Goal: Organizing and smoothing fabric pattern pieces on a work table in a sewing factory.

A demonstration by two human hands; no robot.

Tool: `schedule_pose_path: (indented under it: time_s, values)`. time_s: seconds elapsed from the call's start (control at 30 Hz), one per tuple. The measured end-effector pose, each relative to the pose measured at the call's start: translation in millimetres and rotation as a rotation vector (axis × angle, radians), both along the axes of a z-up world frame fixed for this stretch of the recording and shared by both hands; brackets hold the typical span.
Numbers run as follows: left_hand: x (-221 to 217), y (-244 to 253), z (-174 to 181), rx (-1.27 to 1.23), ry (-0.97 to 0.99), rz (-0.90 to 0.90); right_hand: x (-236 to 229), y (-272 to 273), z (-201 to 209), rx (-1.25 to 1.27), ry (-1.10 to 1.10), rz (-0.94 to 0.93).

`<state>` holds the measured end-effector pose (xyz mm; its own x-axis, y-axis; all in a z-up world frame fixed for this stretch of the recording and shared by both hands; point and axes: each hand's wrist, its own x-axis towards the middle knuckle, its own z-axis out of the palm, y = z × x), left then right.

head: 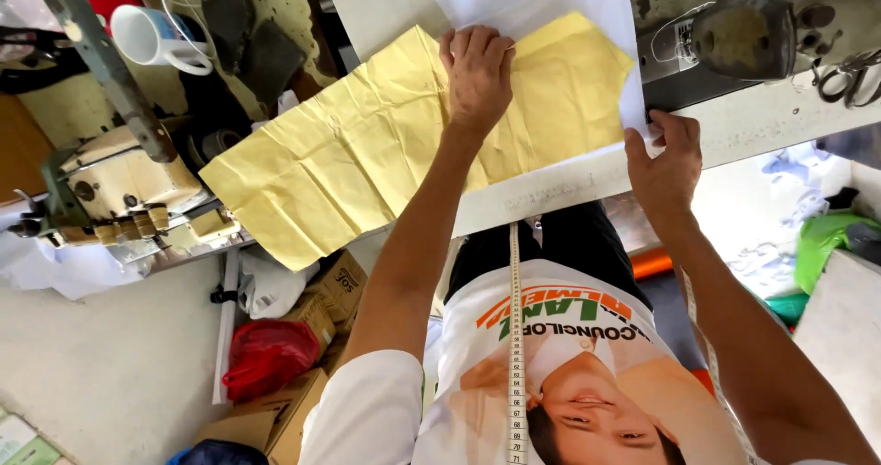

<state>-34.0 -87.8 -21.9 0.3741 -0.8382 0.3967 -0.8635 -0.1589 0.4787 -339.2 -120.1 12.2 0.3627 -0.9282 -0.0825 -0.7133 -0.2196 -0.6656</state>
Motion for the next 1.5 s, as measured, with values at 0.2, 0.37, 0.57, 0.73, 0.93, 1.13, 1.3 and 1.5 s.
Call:
schedule_pose_path:
  time_s: [0.2, 0.37, 0.57, 0.73, 0.93, 1.13, 1.3, 1.5]
  values:
    - [72, 93, 93, 0.138, 0.946, -0.15, 1, -1, -1, -0.012, 0.06, 0.039]
    - [92, 178, 215, 1.225, 0.674, 0.174, -8, -2, -18, -0.073, 0.068, 0.081]
    - [65, 295, 71, 1.39, 0.111, 0.143, -9, -1, -31, -0.099, 0.165, 0.123]
    - [29, 247, 38, 0.812, 0.359, 0.441, -2, 0, -27, -0.177, 0.183, 0.153]
    - [9, 235, -23, 0.523, 0.441, 0.626, -16, -10, -52, -0.217, 0.256, 0.162]
    - [0, 250, -25, 0.231, 0.091, 0.512, -16, -7, -38, -0.093, 0.017, 0.115]
    - [-9, 257, -38, 0.408, -0.054, 0.621, -18, -2, -31, -0.255, 0.049, 0.109]
    - [-5, 255, -47, 0.45, -0.103, 0.587, -23, -8, -38, -0.134, 0.162, 0.087]
